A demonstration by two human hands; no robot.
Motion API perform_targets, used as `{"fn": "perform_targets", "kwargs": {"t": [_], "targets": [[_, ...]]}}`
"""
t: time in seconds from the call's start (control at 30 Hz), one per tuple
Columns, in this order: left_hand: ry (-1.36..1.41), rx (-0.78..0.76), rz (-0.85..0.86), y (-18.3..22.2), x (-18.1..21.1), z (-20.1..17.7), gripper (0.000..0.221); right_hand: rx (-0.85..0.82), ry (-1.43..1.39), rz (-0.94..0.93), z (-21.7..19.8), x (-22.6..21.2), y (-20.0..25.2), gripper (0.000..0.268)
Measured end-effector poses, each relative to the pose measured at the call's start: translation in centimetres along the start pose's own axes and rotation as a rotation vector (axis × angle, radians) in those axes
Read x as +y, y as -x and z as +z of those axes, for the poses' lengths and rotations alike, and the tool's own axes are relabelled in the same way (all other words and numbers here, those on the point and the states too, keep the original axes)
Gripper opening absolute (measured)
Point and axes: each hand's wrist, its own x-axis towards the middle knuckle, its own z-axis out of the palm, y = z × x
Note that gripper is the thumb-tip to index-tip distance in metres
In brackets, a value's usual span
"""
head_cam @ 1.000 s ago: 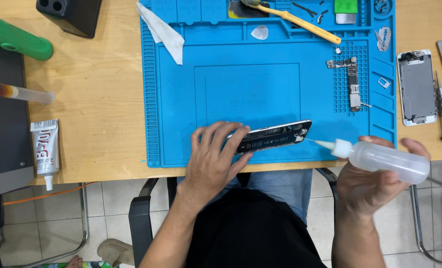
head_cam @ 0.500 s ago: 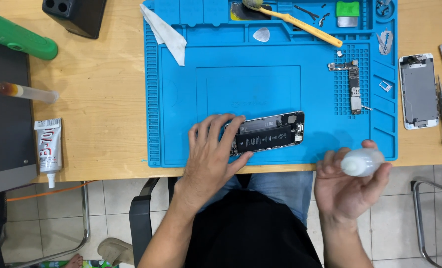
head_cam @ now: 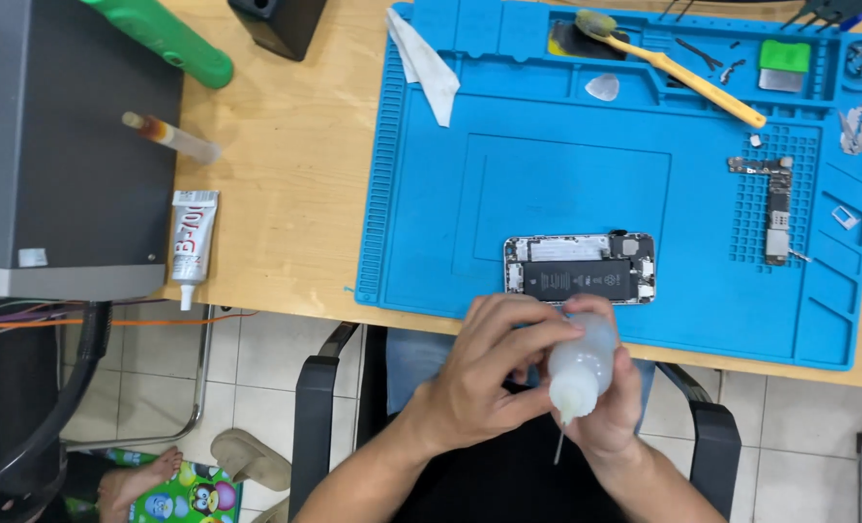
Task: Removing a battery from a smartphone, cleaning it, and unscrewing internal components on a repair bench.
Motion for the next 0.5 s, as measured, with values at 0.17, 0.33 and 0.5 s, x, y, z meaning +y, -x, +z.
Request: {"fn": "perform_targets", "kwargs": {"t": [0.17, 0.33, 0.5], "targets": [[-0.212, 0.379, -0.067, 0.6, -0.8, -7.7, 0.048, -0.196, 0.467, -0.200, -1.9, -1.1, -2.4, 0.075], [-0.629, 0.631, -0.222, -0.3, -7.2, -17.1, 0.038, -0.057, 1.027, -0.695, -5.8, -6.2, -4.2, 0.045], [-0.652, 0.593, -0.300, -1.7, -10.3, -18.8, 0.024, 0.029, 1.444, -0.706, -8.2, -9.4, -4.9, 0.033]]}}
